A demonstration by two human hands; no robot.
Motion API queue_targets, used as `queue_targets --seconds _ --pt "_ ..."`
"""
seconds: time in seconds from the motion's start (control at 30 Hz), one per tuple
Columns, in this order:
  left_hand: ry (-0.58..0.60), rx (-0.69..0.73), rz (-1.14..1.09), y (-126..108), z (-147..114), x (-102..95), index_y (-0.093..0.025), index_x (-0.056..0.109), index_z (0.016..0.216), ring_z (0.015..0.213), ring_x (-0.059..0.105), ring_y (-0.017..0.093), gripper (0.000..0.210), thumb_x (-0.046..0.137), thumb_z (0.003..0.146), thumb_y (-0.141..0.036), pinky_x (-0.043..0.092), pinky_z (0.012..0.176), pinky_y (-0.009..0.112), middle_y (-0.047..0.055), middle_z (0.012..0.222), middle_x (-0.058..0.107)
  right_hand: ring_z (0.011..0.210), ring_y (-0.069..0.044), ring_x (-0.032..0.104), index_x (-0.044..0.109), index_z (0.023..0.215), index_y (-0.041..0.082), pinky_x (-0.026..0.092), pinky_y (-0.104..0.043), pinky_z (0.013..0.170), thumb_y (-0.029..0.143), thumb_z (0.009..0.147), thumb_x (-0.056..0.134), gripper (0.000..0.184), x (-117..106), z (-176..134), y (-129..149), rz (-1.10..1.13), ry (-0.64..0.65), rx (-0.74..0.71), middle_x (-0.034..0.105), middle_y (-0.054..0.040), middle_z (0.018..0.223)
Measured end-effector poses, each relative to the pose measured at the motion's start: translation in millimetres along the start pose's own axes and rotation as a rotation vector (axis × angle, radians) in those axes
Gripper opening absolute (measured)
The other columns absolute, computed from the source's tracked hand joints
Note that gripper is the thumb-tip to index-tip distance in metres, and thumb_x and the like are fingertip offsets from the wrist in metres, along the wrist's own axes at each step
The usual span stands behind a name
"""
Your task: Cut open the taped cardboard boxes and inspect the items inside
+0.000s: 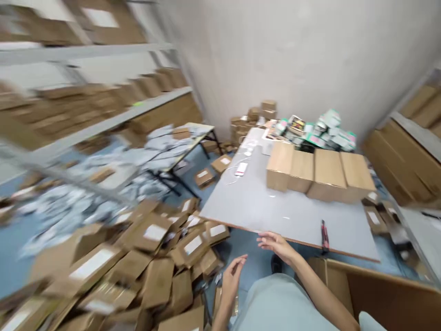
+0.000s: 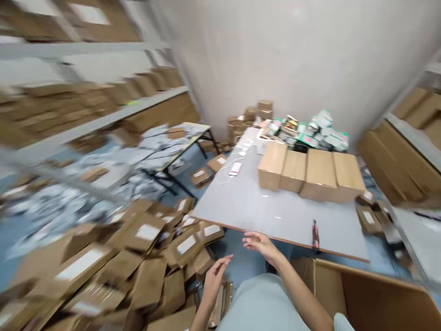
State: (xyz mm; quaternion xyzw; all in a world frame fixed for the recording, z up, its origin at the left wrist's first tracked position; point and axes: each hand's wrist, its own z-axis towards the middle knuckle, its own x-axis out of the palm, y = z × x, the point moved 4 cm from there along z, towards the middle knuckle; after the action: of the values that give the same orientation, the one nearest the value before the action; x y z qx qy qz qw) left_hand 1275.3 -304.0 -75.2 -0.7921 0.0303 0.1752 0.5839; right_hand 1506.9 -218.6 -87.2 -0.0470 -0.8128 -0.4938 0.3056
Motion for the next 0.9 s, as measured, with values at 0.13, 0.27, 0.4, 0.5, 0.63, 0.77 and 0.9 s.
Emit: queue_targets --seconds 0.13,0.27,0.4,0.5,0.63,0.77,0.9 --pt "0.256 0.042 0.088 -55 62 84.1 -0.022 0.087 0.092 0.123 0.079 0.041 0.064 0.075 0.084 -0.084 0.057 0.118 0.055 0.019 0.124 0.087 0.115 -0.03 0.081 0.085 0.122 0.026 0.057 -0.053 0.115 0.075 0.072 0.099 0.071 -74 -18 40 0.069 -0.195 -0.125 0.085 -0.012 0.127" --pt "0.441 0.101 0.084 -90 100 140.3 -0.022 0.086 0.09 0.123 0.08 0.038 0.052 0.077 0.087 -0.073 0.059 0.115 0.053 0.018 0.123 0.087 0.114 -0.03 0.081 0.084 0.121 0.026 0.056 -0.053 0.115 0.076 0.074 0.097 0.07 -124 -37 58 0.117 -0.417 -0.182 0.085 -0.0127 0.128" --pt "0.593 0.121 0.058 -107 124 167.1 -0.023 0.083 0.088 0.124 0.08 0.036 0.043 0.076 0.092 -0.065 0.063 0.109 0.049 0.018 0.126 0.086 0.117 -0.032 0.08 0.083 0.122 0.027 0.055 -0.053 0.115 0.078 0.073 0.097 0.072 -141 -45 64 0.142 -0.587 -0.197 0.084 -0.014 0.131" --pt "0.718 0.102 0.062 -115 136 177.4 -0.022 0.083 0.097 0.126 0.079 0.036 0.041 0.078 0.093 -0.062 0.06 0.114 0.051 0.018 0.127 0.085 0.12 -0.034 0.08 0.082 0.124 0.027 0.055 -0.054 0.115 0.077 0.073 0.097 0.074 -138 -52 63 0.17 -0.704 -0.204 0.083 -0.0148 0.135" --pt "0.888 0.104 0.081 -124 151 181.3 -0.021 0.083 0.096 0.126 0.079 0.036 0.044 0.077 0.094 -0.065 0.06 0.116 0.051 0.019 0.128 0.084 0.12 -0.035 0.08 0.082 0.125 0.028 0.054 -0.055 0.115 0.079 0.071 0.097 0.076 -130 -67 53 0.233 -0.892 -0.206 0.082 -0.015 0.137" --pt "0.991 0.121 0.078 -132 174 188.5 -0.021 0.082 0.093 0.125 0.08 0.037 0.044 0.076 0.094 -0.065 0.06 0.116 0.053 0.019 0.125 0.085 0.12 -0.034 0.08 0.08 0.129 0.029 0.057 -0.053 0.113 0.08 0.067 0.099 0.083 -128 -87 40 0.263 -1.077 -0.21 0.08 -0.0152 0.139" --pt "1.047 0.146 0.057 -150 190 210.9 -0.023 0.079 0.093 0.125 0.08 0.037 0.039 0.076 0.093 -0.061 0.059 0.117 0.055 0.018 0.125 0.085 0.133 -0.036 0.074 0.076 0.139 0.029 0.056 -0.053 0.117 0.081 0.063 0.099 0.095 -138 -108 32 0.271 -1.206 -0.194 0.074 -0.0169 0.151"
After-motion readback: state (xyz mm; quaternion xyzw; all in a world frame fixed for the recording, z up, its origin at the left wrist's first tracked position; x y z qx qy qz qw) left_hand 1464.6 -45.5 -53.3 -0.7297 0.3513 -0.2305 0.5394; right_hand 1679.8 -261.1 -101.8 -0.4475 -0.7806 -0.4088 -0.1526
